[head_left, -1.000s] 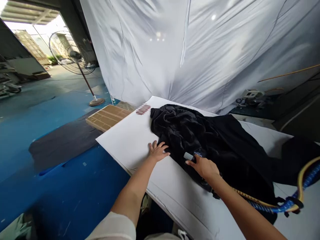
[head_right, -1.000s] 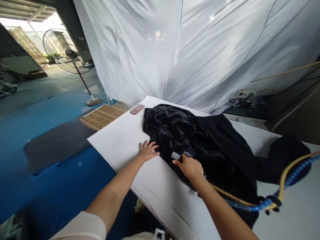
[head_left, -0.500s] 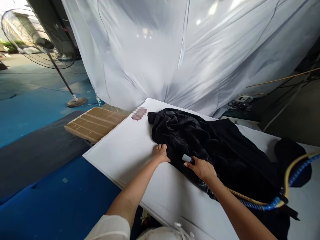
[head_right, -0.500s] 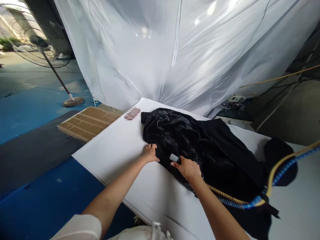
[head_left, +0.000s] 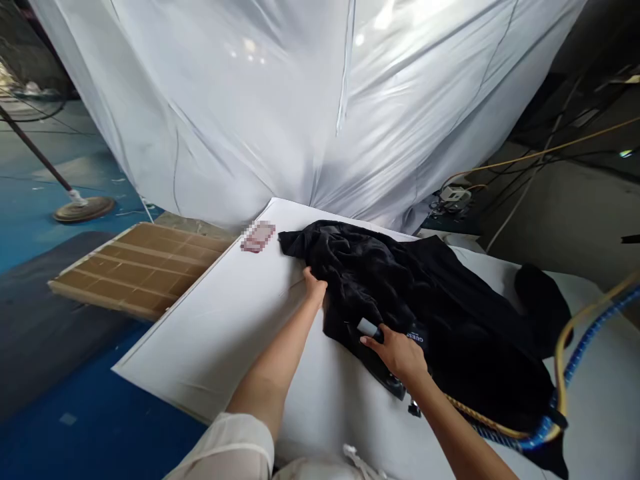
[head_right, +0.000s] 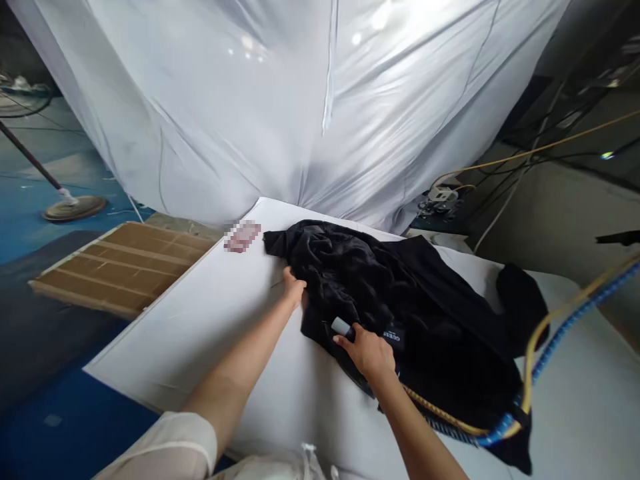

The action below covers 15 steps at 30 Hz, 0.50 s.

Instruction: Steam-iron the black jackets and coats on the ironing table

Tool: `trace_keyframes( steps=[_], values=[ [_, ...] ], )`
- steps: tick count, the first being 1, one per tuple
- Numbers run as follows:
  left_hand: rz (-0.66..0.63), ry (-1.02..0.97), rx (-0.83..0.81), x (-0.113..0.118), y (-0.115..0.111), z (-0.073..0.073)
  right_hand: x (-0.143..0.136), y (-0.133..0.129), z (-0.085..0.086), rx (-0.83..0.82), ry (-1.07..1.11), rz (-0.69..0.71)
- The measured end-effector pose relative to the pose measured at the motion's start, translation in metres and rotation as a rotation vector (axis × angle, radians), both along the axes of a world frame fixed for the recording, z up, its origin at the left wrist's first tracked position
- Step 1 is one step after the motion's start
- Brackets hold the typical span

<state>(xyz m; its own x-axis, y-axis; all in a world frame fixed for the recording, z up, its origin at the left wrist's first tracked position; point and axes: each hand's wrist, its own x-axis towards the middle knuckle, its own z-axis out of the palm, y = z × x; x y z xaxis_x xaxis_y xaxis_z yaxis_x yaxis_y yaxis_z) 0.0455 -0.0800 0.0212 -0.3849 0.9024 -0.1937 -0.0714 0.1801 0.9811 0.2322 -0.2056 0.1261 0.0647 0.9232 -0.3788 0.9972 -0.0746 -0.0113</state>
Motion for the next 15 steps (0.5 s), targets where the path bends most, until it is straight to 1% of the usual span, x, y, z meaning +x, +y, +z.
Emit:
trace_keyframes(
  steps=[2, 3, 5, 7, 9, 10, 12, 13, 15],
  values=[
    [-0.084, 0.067, 0.087, -0.011, 0.003, 0.0, -0.002, -0.001, 0.0, -0.001, -0.016, -0.015],
    [-0.132, 0.096, 0.089, -0.016, 0.002, 0.0, -0.003, -0.001, 0.0, -0.005, -0.022, -0.018],
    [-0.243, 0.117, -0.007, -0.024, -0.007, -0.001, -0.005, 0.001, 0.001, -0.014, -0.028, -0.015],
    [-0.367, 0.14, -0.133, -0.025, -0.024, -0.001, -0.009, 0.003, 0.002, -0.024, -0.032, -0.006],
    [-0.46, 0.272, -0.188, -0.019, -0.042, 0.0, -0.013, 0.007, 0.003, -0.027, -0.039, 0.006],
    [-0.475, 0.377, -0.193, -0.015, -0.051, 0.002, -0.015, 0.008, 0.003, -0.026, -0.041, 0.013],
    [-0.456, 0.57, -0.201, -0.009, -0.063, 0.005, -0.018, 0.011, 0.003, -0.028, -0.045, 0.026],
    [-0.441, 0.625, -0.219, -0.007, -0.067, 0.007, -0.019, 0.012, 0.003, -0.033, -0.044, 0.037],
    [-0.404, 0.64, -0.274, -0.006, -0.069, 0.009, -0.019, 0.012, 0.003, -0.048, -0.036, 0.078]
  ],
)
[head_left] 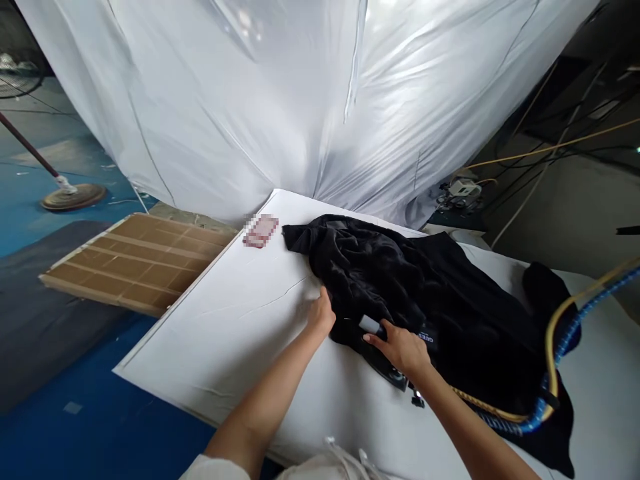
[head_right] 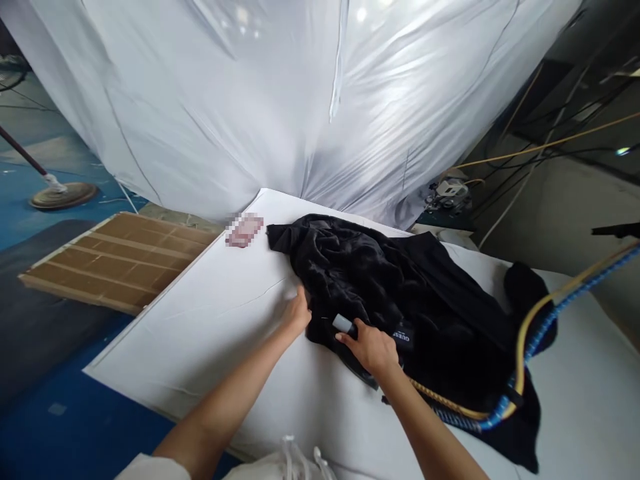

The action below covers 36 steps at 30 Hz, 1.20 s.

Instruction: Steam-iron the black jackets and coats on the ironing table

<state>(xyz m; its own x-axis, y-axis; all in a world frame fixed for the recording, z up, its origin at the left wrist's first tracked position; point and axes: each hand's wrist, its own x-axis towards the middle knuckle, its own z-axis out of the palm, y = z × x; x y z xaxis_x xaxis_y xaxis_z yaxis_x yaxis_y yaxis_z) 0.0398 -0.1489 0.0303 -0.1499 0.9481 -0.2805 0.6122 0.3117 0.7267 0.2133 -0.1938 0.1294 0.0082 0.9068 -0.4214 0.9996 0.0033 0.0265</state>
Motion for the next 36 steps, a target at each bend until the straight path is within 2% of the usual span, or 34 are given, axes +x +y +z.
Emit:
trace_keyframes(
  steps=[5, 8, 10, 14, 18, 24, 28, 32, 36],
  values=[
    [0.197, -0.168, -0.074, -0.005, 0.015, -0.006, -0.003, -0.002, 0.004, -0.035, 0.013, 0.133],
    [0.24, -0.237, -0.073, -0.011, 0.022, -0.009, -0.011, 0.001, 0.004, -0.037, 0.004, 0.101],
    [0.234, -0.242, -0.013, -0.018, 0.022, -0.005, -0.017, 0.005, 0.003, -0.024, 0.014, 0.069],
    [0.271, -0.243, 0.188, -0.039, 0.011, 0.013, -0.033, 0.022, -0.001, -0.003, 0.035, 0.015],
    [0.43, -0.307, 0.416, -0.055, -0.009, 0.029, -0.053, 0.046, -0.004, -0.005, 0.041, 0.002],
    [0.565, -0.357, 0.536, -0.073, -0.033, 0.038, -0.075, 0.055, -0.003, -0.015, 0.07, 0.126],
    [0.613, -0.371, 0.572, -0.084, -0.039, 0.044, -0.081, 0.049, -0.001, -0.022, 0.069, 0.187],
    [0.589, -0.375, 0.6, -0.083, -0.041, 0.048, -0.082, 0.044, 0.003, -0.016, 0.051, 0.152],
    [0.549, -0.373, 0.616, -0.076, -0.043, 0.046, -0.068, 0.03, 0.003, -0.033, 0.068, 0.118]
  ],
)
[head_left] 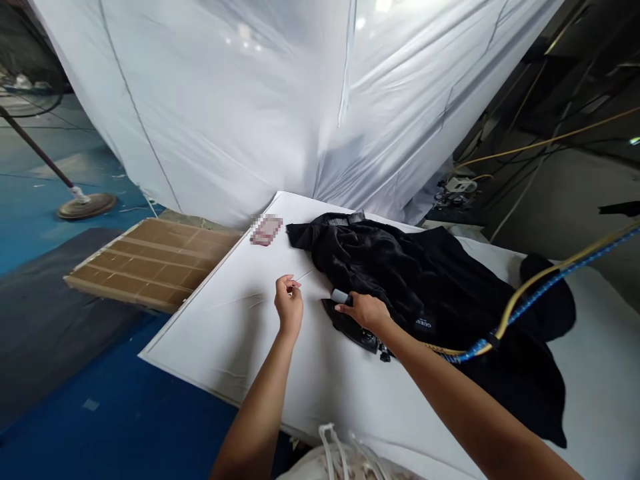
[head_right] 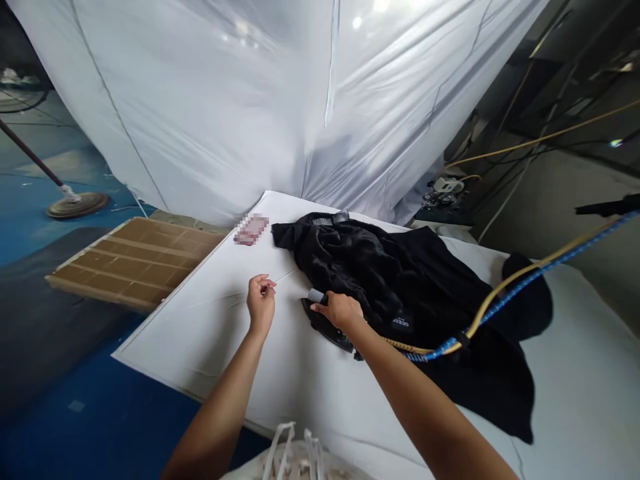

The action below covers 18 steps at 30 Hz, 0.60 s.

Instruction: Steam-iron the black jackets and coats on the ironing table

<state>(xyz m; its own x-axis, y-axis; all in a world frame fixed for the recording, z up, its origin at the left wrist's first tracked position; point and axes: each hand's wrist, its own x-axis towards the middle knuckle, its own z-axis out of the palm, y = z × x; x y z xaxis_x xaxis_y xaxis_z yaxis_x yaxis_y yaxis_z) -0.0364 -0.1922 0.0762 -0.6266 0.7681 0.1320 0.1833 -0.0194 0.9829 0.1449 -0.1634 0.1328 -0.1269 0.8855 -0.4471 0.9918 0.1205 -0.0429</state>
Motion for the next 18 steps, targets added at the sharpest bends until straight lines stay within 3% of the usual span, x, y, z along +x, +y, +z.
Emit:
trace_keyframes(
  steps=[5, 10, 14, 18],
  values=[
    [-0.022, 0.007, -0.032, 0.01, -0.003, -0.006, 0.021, -0.023, -0.004, -0.001, -0.02, -0.012],
    [-0.075, 0.018, -0.042, 0.025, -0.001, -0.007, 0.023, -0.036, -0.006, 0.013, -0.001, 0.0],
    [-0.114, 0.04, -0.037, 0.032, 0.0, -0.012, 0.03, -0.041, -0.005, 0.005, -0.001, -0.08],
    [-0.146, 0.083, -0.076, 0.036, -0.002, -0.023, 0.061, -0.05, -0.003, 0.0, -0.026, -0.204]
  ],
)
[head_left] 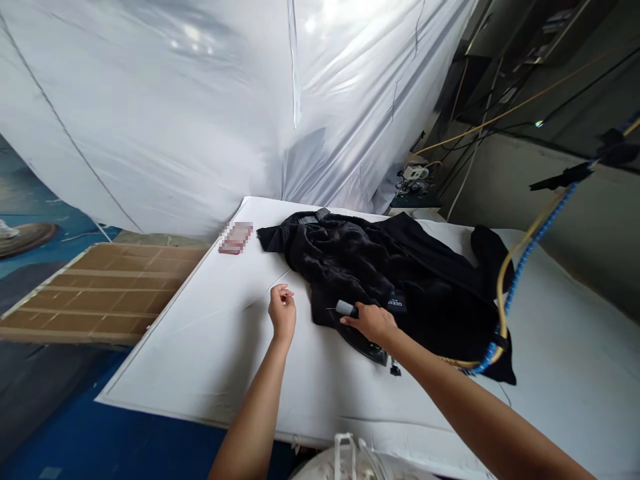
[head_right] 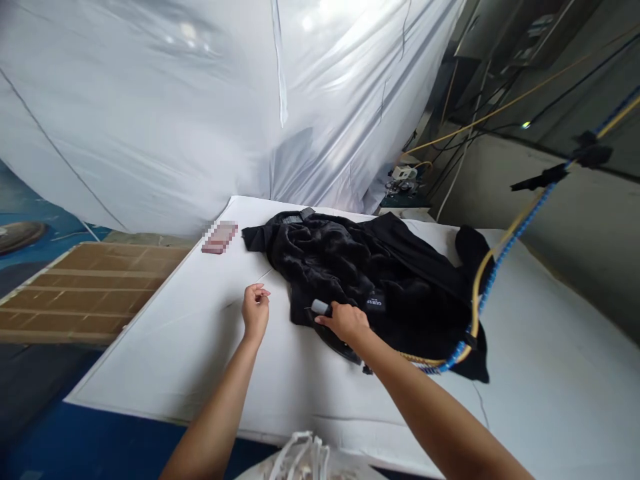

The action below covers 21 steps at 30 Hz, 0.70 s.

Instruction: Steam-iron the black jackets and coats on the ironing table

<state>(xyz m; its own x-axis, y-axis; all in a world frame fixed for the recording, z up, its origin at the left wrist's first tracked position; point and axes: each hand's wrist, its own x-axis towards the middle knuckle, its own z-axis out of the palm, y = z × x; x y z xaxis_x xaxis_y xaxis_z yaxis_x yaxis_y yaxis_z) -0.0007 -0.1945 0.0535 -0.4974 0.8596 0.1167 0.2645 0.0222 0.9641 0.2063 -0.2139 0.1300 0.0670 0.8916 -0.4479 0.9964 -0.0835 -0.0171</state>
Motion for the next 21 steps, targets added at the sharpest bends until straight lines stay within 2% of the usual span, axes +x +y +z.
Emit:
trace_keyframes(
  steps=[5, 9, 14, 18, 21],
  values=[
    [-0.068, 0.072, -0.133, 0.012, -0.002, -0.016, 0.048, -0.016, -0.001, 0.019, -0.034, -0.143],
    [-0.134, 0.226, -0.318, 0.023, 0.001, -0.025, 0.071, -0.028, 0.0, 0.015, -0.045, -0.195],
    [-0.204, 0.344, -0.405, 0.036, 0.019, -0.022, 0.079, -0.03, 0.007, -0.003, -0.008, -0.168],
    [-0.399, 0.459, -0.44, 0.045, 0.034, -0.019, 0.075, -0.024, 0.009, -0.01, -0.01, -0.105],
    [-0.537, 0.503, -0.392, 0.044, 0.039, -0.021, 0.069, -0.019, 0.007, 0.001, -0.003, -0.094]
  ],
)
